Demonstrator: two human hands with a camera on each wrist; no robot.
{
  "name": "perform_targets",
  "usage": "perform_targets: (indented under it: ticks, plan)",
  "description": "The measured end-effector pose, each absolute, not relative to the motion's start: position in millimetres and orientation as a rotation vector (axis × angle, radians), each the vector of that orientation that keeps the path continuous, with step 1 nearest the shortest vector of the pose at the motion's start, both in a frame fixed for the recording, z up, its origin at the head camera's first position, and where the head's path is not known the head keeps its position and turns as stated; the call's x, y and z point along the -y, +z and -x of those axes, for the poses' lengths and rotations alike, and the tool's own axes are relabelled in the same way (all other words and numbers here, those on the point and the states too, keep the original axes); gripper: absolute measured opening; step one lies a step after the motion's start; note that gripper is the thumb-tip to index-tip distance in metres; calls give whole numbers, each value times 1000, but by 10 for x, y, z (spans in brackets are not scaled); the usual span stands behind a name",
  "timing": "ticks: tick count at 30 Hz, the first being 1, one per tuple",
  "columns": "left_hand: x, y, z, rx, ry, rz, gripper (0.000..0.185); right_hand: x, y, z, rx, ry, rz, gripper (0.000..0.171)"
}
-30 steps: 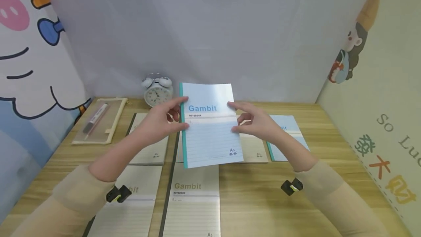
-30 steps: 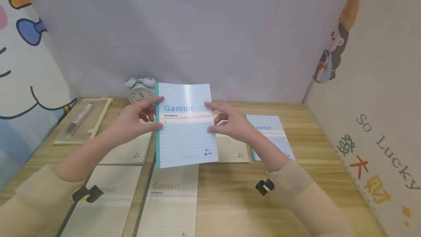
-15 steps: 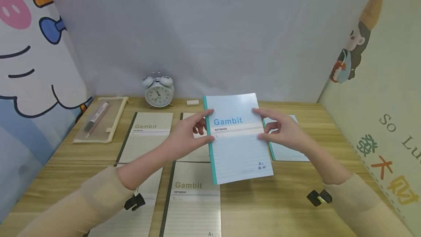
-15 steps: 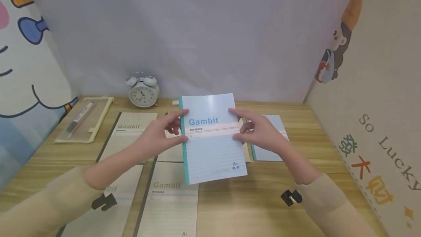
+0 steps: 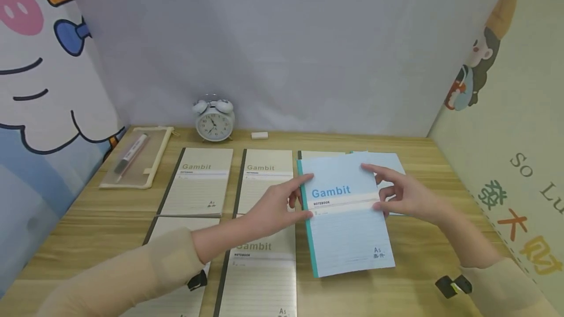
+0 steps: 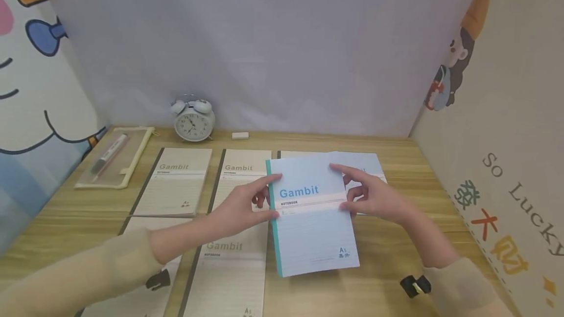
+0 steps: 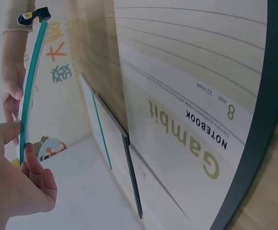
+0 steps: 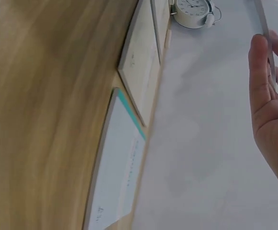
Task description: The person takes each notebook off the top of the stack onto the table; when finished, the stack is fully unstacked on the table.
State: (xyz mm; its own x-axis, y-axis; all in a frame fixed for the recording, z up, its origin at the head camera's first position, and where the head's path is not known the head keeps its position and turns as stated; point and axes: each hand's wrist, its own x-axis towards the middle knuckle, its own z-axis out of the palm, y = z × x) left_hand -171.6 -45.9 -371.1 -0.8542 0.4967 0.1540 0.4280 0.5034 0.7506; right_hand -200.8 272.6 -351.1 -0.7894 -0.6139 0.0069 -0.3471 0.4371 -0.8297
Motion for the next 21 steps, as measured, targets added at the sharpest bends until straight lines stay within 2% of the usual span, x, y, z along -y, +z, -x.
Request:
perform_targets:
  ticks: [13,21]
  plan:
    - [315,-4095,1599,-2604,1035,-827,78,-2858,-3921,1833,-2370,-1158,937,80]
    - [268,-4215,1508,-2598,932,-800,76,-2845,-4103,1775,-2374,-944,898,80]
